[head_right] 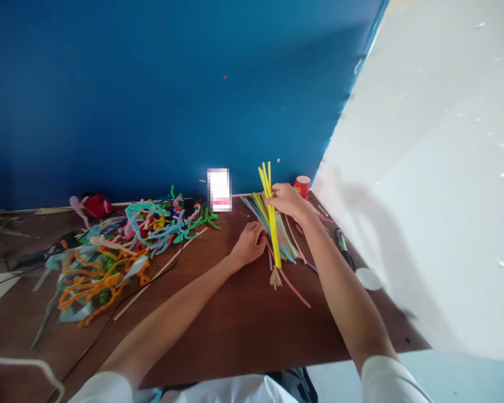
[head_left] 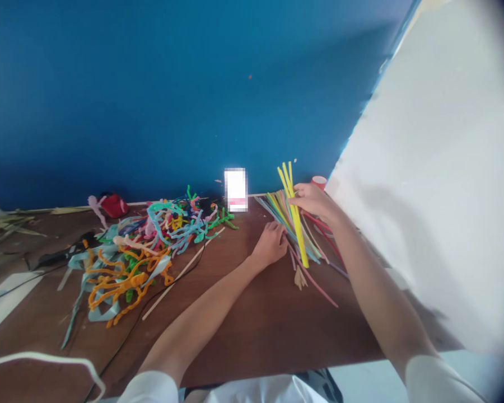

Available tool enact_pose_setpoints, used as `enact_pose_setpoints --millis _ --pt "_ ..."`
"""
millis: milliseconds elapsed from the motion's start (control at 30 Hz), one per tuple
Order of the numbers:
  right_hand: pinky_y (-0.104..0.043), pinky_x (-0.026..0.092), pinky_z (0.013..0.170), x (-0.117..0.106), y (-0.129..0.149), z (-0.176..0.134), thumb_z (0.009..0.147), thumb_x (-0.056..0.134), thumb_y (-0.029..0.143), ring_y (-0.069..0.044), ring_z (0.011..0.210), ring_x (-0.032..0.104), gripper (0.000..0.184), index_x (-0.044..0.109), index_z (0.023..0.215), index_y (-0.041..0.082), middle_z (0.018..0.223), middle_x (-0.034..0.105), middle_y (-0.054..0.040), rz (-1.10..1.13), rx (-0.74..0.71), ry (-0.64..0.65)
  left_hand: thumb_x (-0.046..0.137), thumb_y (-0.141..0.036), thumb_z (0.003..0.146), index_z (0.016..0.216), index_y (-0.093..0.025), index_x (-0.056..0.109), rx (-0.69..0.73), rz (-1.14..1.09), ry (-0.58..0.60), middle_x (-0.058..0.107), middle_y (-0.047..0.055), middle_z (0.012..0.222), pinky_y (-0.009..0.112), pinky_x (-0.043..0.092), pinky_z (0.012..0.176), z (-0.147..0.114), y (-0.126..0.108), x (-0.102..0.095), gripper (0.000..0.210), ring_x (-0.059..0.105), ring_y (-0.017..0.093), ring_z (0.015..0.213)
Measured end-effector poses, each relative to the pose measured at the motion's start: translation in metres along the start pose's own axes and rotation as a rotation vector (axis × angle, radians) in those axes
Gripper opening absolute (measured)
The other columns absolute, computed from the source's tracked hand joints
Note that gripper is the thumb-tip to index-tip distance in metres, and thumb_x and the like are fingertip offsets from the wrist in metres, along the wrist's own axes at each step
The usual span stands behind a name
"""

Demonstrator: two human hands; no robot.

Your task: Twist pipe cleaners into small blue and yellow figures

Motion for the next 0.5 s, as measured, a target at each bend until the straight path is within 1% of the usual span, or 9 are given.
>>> enact_pose_setpoints --millis 100,167,233,333,433,467,500 --pt "-0.025 0.042 0.051 0.005 -0.012 0.006 0.075 0.061 0.023 -0.017 0.056 0.060 0.010 0.061 0.083 0.018 0.065 0.064 -0.0031 -0.264 0.005 0.009 0.043 -0.004 0.076 0.086 -0.017 0.056 0.087 -0.114 0.079 0.061 0.007 0.090 0.031 0.049 0.084 0.001 -0.004 0.003 0.022 0.056 0.018 0.089" --pt "-0.026 0.040 0.053 0.003 -0.015 0.007 0.074 0.060 0.022 -0.018 0.060 0.061 0.011 0.062 0.084 0.018 0.066 0.065 -0.0043 -0.412 0.003 -0.012 0.043 -0.003 0.075 0.086 -0.017 0.057 0.078 -0.161 0.084 0.063 0.006 0.090 0.029 0.049 0.081 0.002 -0.002 0.002 0.023 0.058 0.017 0.086" --pt "-0.027 0.039 0.056 0.003 -0.014 0.006 0.074 0.059 0.021 -0.020 0.065 0.062 0.013 0.063 0.086 0.018 0.070 0.067 -0.0062 -0.526 -0.005 -0.025 0.044 -0.003 0.073 0.084 -0.018 0.058 0.028 -0.185 0.048 0.064 0.005 0.089 0.029 0.048 0.080 0.004 0.003 -0.001 0.023 0.059 0.017 0.084" --pt "-0.028 0.039 0.063 0.007 -0.010 0.003 0.074 0.058 0.018 -0.023 0.074 0.063 0.015 0.065 0.088 0.018 0.080 0.069 -0.0090 -0.625 -0.032 -0.030 0.044 -0.003 0.074 0.081 -0.018 0.059 -0.093 -0.191 -0.043 0.066 0.004 0.084 0.029 0.049 0.079 0.005 0.015 -0.008 0.023 0.060 0.017 0.081" --pt "-0.030 0.041 0.070 0.013 -0.009 0.001 0.073 0.061 0.016 -0.026 0.085 0.063 0.015 0.065 0.087 0.020 0.088 0.070 -0.0112 -0.665 -0.054 -0.030 0.043 -0.003 0.076 0.081 -0.018 0.059 -0.233 -0.098 -0.132 0.067 0.005 0.085 0.031 0.049 0.080 0.002 0.026 -0.016 0.023 0.061 0.018 0.084" --pt "-0.031 0.042 0.072 0.015 -0.010 0.001 0.072 0.062 0.016 -0.027 0.088 0.063 0.016 0.066 0.086 0.021 0.088 0.070 -0.0113 -0.668 -0.053 -0.026 0.043 -0.003 0.077 0.081 -0.019 0.059 -0.265 -0.045 -0.131 0.067 0.005 0.085 0.032 0.049 0.080 0.001 0.027 -0.017 0.023 0.062 0.019 0.084" --pt "-0.031 0.042 0.074 0.017 -0.011 0.001 0.072 0.062 0.015 -0.028 0.090 0.063 0.017 0.066 0.087 0.021 0.088 0.070 -0.0109 -0.668 -0.048 -0.020 0.043 -0.003 0.077 0.079 -0.019 0.058 -0.281 0.011 -0.104 0.067 0.006 0.084 0.033 0.049 0.079 0.000 0.027 -0.015 0.022 0.062 0.020 0.084"
Point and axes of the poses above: each hand's wrist, its own z-axis towards the middle knuckle, its own x-axis out of the palm, y = z × x, the point moved 8 cm from there along z, towards the middle knuckle
